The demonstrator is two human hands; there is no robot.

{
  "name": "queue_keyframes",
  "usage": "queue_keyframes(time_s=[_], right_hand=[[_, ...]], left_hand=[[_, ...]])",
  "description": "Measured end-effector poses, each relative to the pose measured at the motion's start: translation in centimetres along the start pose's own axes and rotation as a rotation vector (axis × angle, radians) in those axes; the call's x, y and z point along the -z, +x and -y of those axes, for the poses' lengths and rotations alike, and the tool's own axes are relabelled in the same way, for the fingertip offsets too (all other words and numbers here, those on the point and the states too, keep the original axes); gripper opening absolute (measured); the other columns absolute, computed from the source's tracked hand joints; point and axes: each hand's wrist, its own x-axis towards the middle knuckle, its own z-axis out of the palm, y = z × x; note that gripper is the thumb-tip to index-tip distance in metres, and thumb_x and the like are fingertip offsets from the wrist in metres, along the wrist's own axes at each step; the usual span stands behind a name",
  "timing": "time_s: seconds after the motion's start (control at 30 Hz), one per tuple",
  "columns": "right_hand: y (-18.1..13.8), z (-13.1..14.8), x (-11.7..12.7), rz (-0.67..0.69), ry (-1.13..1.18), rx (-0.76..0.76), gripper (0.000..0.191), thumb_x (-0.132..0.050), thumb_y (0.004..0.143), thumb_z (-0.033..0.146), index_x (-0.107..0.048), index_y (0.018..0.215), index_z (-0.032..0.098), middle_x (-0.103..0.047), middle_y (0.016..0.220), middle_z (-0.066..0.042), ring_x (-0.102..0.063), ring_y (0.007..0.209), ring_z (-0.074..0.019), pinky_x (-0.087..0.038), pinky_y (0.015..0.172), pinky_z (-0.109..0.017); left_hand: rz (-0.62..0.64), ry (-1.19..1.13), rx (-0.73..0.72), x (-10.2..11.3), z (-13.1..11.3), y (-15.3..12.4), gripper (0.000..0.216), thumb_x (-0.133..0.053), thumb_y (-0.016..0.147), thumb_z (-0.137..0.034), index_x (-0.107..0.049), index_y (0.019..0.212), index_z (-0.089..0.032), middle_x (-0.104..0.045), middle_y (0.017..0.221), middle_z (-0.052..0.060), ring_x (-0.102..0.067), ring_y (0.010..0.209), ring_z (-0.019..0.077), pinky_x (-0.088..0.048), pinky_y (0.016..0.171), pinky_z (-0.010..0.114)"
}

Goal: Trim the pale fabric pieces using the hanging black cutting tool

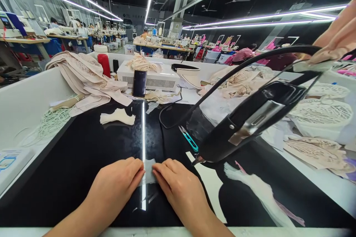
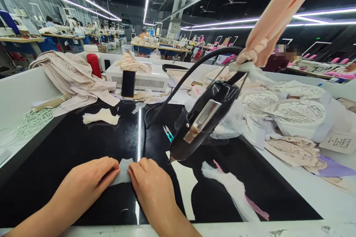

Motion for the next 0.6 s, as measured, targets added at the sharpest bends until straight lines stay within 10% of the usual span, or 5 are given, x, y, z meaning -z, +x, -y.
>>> queue_keyframes(time_s=[0.6], right_hand=[[-0.04,0.09,-0.32,-0.07,-0.038,0.017,0.022,-0.051,0.101,0.02,-0.068,0.087,0.024,-0.061,0.07,0.002,-0.054,0.064,-0.016,-0.033,0.057,-0.03]], left_hand=[[0.021,0.033,0.006,-0.2,0.23,-0.01,0.024,-0.041,0.105,-0.027,-0.06,0.09,-0.023,-0.061,0.077,-0.004,-0.064,0.068,0.0154,-0.04,0.061,0.03]])
